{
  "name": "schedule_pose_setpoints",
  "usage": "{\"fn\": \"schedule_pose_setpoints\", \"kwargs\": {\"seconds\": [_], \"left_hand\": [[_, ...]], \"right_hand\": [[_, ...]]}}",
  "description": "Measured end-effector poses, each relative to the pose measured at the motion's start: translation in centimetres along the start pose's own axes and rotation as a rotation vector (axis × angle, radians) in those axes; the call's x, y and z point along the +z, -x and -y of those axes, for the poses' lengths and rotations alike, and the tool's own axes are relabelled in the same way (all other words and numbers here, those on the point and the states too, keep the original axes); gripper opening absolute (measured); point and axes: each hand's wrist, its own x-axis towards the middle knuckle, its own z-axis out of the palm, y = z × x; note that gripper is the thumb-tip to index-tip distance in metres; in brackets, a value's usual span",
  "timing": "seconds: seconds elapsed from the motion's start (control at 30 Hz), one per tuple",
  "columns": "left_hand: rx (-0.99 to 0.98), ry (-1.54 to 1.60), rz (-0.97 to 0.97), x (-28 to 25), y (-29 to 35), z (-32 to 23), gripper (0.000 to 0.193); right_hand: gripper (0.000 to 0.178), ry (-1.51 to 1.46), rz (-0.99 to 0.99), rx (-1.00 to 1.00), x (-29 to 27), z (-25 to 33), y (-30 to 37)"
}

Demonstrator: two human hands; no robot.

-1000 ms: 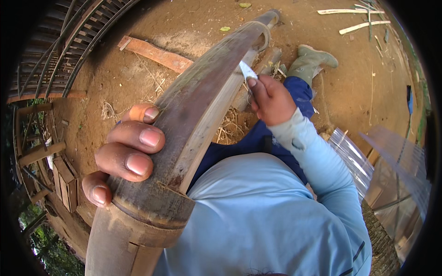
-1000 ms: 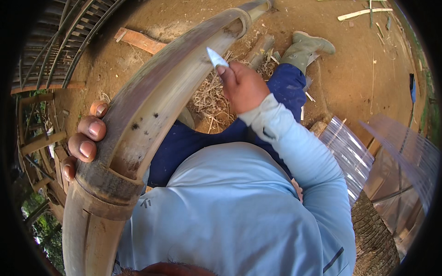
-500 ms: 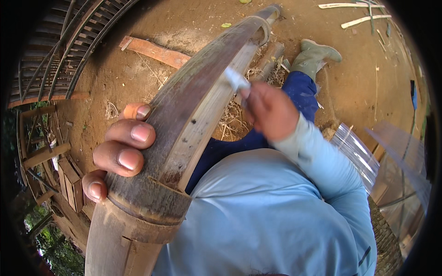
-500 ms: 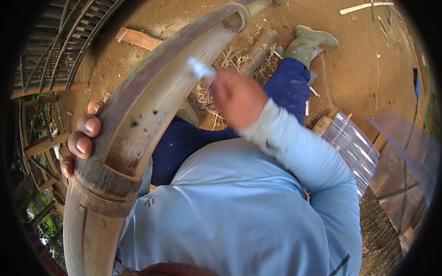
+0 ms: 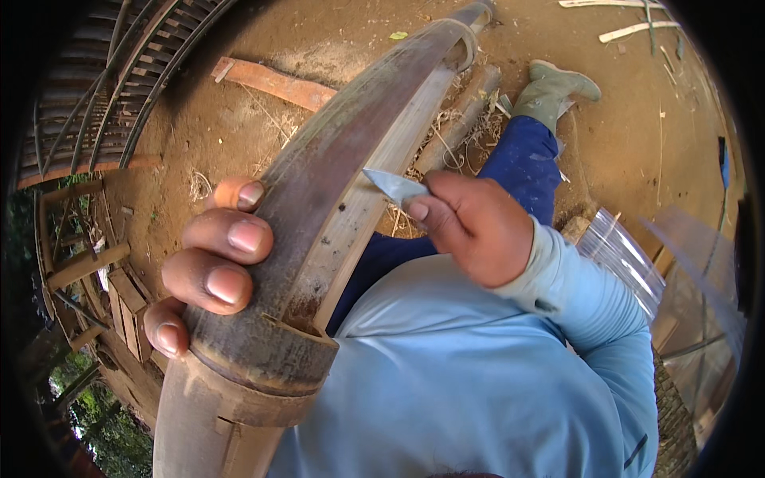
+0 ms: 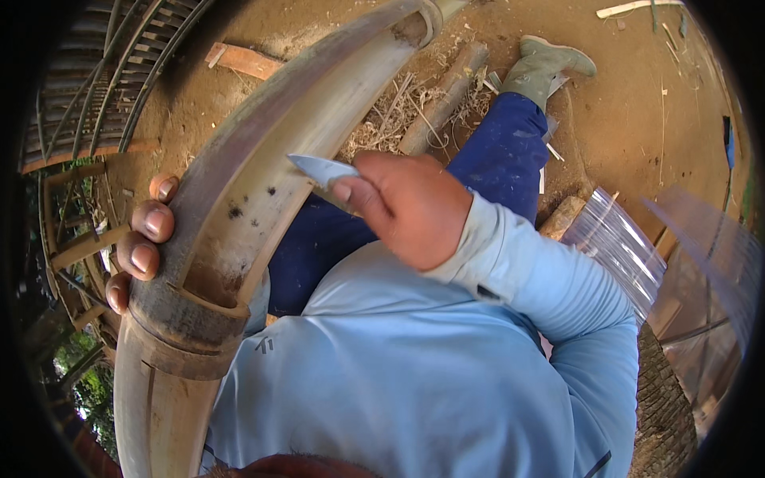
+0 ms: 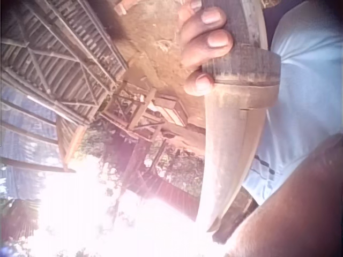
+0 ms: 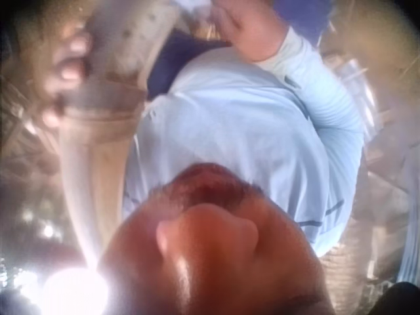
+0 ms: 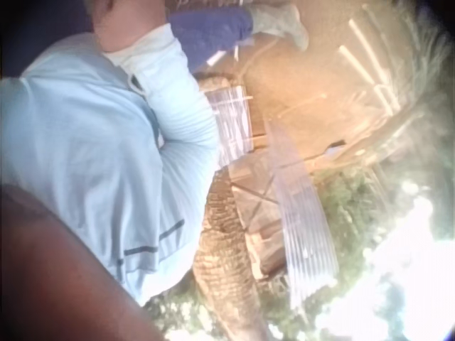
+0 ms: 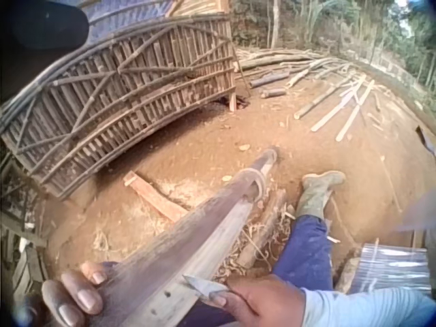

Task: The person holds a long, split bamboo segment and uses a small knife to scrape and smooth the inner surface. They rotate the bamboo periodically to access different sections while continuing to shave thin layers from the interior.

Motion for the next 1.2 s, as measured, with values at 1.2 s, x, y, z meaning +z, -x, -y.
{"fn": "schedule_pose_setpoints", "kwargs": {"seconds": [1.2], "left_hand": [[0.020, -0.117, 0.028, -1.1, 0.2, -0.5, 0.043]], "right_hand": [[0.025, 0.035, -0.112, -0.060, 0.4, -1.5, -0.8]]}}
